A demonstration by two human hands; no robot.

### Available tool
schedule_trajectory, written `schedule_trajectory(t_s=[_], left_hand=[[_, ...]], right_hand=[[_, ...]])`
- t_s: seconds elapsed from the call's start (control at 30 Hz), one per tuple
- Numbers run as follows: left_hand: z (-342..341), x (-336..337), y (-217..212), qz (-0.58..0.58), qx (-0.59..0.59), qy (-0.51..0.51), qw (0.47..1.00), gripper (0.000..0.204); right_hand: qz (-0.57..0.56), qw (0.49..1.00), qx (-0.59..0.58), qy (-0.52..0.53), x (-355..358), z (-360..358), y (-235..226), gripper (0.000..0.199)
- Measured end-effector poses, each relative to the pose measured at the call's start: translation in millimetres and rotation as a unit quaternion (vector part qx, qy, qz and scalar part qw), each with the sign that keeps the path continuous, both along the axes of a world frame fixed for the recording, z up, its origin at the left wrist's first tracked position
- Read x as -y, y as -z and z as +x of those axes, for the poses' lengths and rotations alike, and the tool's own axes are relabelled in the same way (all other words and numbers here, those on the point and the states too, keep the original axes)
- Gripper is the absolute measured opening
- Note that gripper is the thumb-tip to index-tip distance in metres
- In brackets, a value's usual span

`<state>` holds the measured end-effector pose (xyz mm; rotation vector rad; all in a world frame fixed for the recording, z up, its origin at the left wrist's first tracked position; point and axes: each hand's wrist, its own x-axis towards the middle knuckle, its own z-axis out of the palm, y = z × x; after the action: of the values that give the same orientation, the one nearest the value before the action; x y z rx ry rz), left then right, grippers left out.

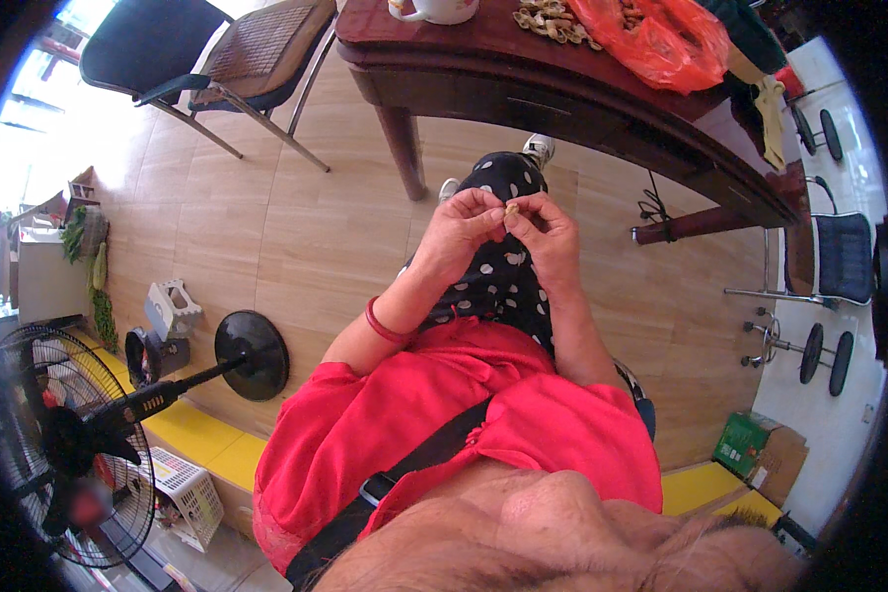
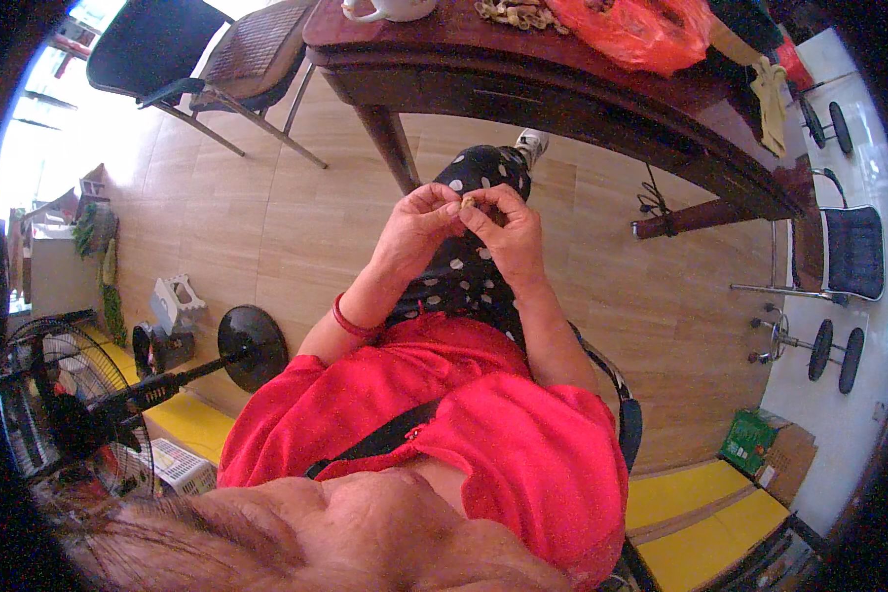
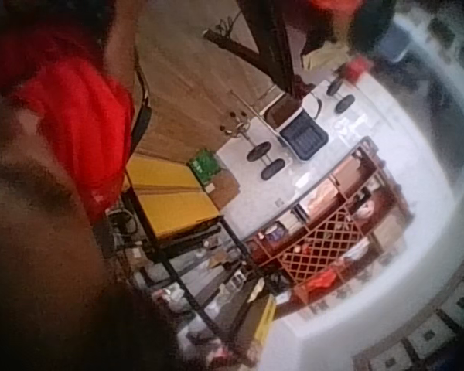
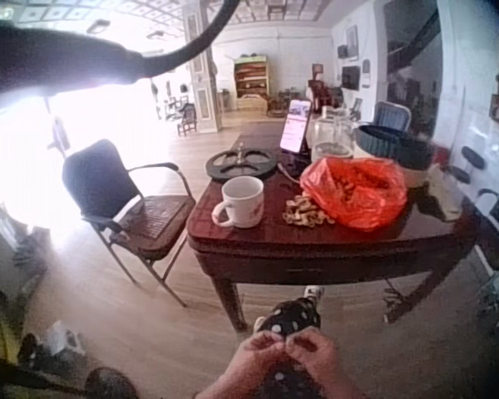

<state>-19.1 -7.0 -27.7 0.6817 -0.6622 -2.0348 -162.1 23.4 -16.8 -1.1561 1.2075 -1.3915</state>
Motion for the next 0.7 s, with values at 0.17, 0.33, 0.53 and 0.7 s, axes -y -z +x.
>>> schedule_trajectory(t_s=[0.17,0.33,0.53,0.7], left_hand=[[-2,-2,5,-0.009,-0.027,0.018,0.999,0.010],[-6,-4,10,-0.027,-0.032,0.020,0.999,0.011],[-4,-4,0,-0.058,0.073,-0.036,0.995,0.018],[-3,-3,6,-0.097,0.106,-0.043,0.989,0.020]], right_hand=[[-0.051,0.997,-0.064,-0.003,-2,-4,-5,0.007],[-0.053,0.996,-0.072,-0.003,-4,-4,-10,0.008],[-0.016,0.997,-0.080,-0.019,0,-7,-6,0.007],[0.025,0.997,-0.071,-0.015,-2,-7,-7,0.010]])
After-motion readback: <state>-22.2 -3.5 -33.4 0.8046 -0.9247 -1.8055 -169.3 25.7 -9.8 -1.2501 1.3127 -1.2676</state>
